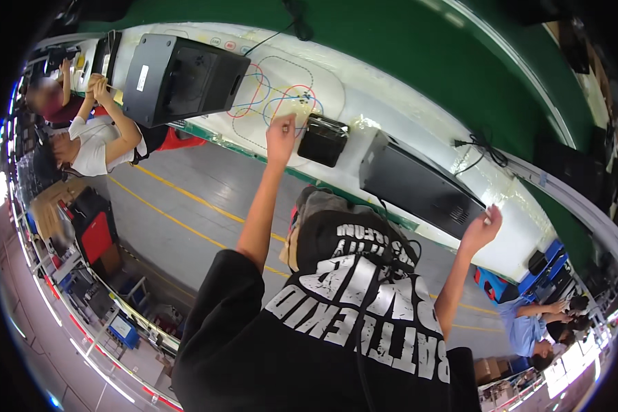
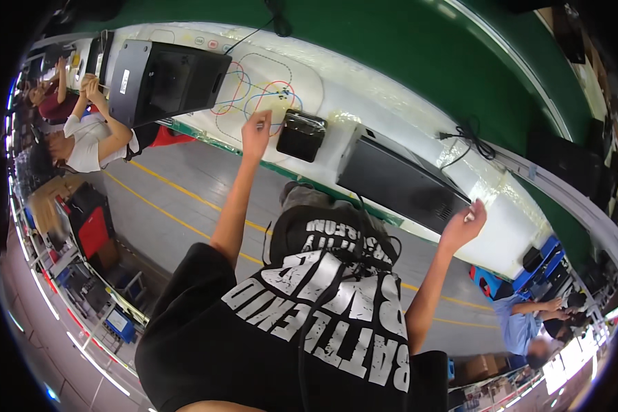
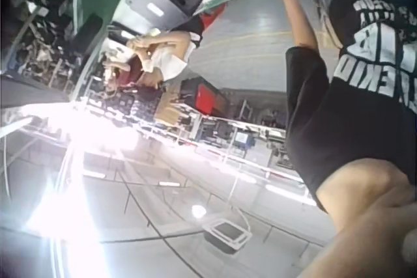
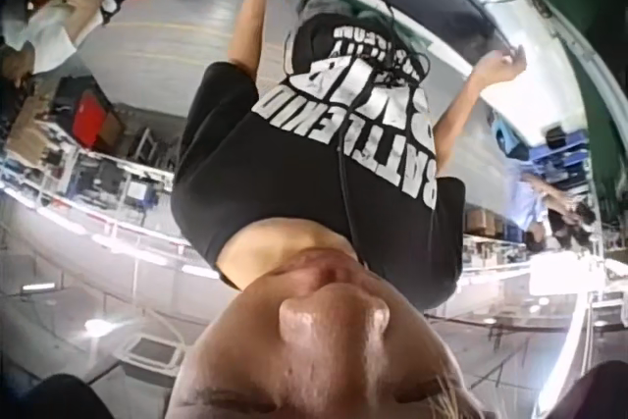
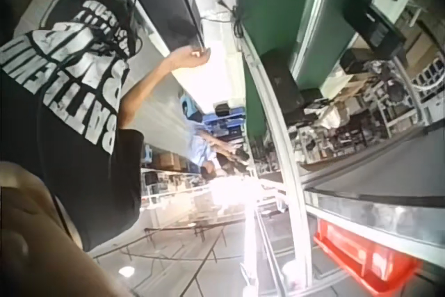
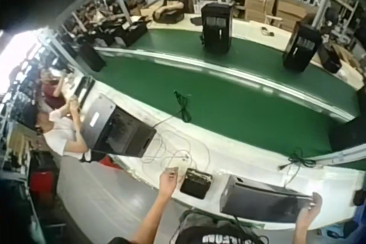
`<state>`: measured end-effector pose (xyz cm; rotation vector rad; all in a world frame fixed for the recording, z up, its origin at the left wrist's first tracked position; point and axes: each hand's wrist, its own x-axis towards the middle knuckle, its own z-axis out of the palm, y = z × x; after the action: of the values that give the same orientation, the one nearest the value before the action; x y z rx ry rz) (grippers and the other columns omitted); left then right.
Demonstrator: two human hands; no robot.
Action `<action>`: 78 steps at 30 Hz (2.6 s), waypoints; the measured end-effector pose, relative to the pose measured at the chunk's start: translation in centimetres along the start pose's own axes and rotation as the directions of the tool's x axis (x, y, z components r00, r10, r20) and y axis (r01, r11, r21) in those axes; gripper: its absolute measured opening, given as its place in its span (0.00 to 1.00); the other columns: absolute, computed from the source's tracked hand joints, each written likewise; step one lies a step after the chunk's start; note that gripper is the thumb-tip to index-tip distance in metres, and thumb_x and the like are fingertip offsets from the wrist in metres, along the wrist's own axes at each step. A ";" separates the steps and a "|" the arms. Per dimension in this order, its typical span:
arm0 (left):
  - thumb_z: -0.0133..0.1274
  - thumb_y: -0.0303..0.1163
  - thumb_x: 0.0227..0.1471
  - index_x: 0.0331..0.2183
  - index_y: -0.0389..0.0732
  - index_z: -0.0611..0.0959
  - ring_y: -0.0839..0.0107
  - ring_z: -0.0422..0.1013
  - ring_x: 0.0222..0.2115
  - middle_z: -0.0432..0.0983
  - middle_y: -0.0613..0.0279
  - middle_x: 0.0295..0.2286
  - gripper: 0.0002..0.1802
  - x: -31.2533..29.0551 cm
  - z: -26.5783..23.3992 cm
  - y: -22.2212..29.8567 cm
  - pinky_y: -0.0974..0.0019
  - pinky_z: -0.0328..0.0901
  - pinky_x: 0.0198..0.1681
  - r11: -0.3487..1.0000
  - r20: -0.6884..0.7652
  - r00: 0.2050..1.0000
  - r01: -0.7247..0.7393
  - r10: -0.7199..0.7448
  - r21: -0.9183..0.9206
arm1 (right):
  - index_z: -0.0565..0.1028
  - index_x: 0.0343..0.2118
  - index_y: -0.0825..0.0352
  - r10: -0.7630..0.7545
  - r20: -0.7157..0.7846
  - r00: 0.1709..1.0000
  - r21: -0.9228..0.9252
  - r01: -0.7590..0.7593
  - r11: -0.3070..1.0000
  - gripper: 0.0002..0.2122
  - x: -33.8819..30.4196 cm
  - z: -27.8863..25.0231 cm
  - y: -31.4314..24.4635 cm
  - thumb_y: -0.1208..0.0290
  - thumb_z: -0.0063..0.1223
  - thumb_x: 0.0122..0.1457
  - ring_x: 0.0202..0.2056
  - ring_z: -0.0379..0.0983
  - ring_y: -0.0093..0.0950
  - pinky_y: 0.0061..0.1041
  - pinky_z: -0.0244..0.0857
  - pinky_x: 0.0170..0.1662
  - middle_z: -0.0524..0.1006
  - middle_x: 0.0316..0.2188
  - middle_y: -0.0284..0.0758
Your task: Assembling and inspecting electronic speaker components on a factory assembly line.
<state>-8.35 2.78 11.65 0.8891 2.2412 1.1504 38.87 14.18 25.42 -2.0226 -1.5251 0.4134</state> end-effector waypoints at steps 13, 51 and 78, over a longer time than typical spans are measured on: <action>0.55 0.25 0.47 0.32 0.38 0.81 0.56 0.71 0.35 0.73 0.57 0.33 0.06 10.2 2.7 -6.0 0.58 0.67 0.38 0.933 0.267 0.908 -0.352 0.322 0.071 | 0.75 0.34 0.69 -0.659 0.703 0.267 0.450 0.551 0.703 0.08 -5.5 35.5 -24.5 0.78 0.46 0.52 0.38 0.73 0.39 0.35 0.68 0.43 0.76 0.35 0.42; 0.55 0.29 0.54 0.36 0.32 0.82 0.77 0.71 0.26 0.77 0.63 0.26 0.10 -1.2 -1.5 18.9 0.74 0.65 0.33 0.870 0.326 0.944 0.124 0.045 -0.477 | 0.71 0.38 0.73 -0.457 0.258 0.852 0.962 -0.180 0.208 0.07 -5.1 -5.3 -20.2 0.83 0.53 0.56 0.37 0.74 0.31 0.29 0.71 0.40 0.76 0.33 0.43; 0.56 0.29 0.54 0.35 0.31 0.83 0.78 0.69 0.23 0.77 0.62 0.26 0.10 -18.8 9.1 29.8 0.75 0.65 0.29 0.718 0.915 0.402 0.627 0.035 -0.303 | 0.72 0.28 0.69 -0.616 0.013 0.788 0.526 0.518 0.674 0.12 -4.5 -8.8 -5.6 0.90 0.59 0.42 0.30 0.74 0.30 0.22 0.67 0.33 0.78 0.27 0.35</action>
<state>20.31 7.18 33.60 0.5025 0.9451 0.8135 38.08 8.72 35.38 -1.0472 -1.8367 0.6692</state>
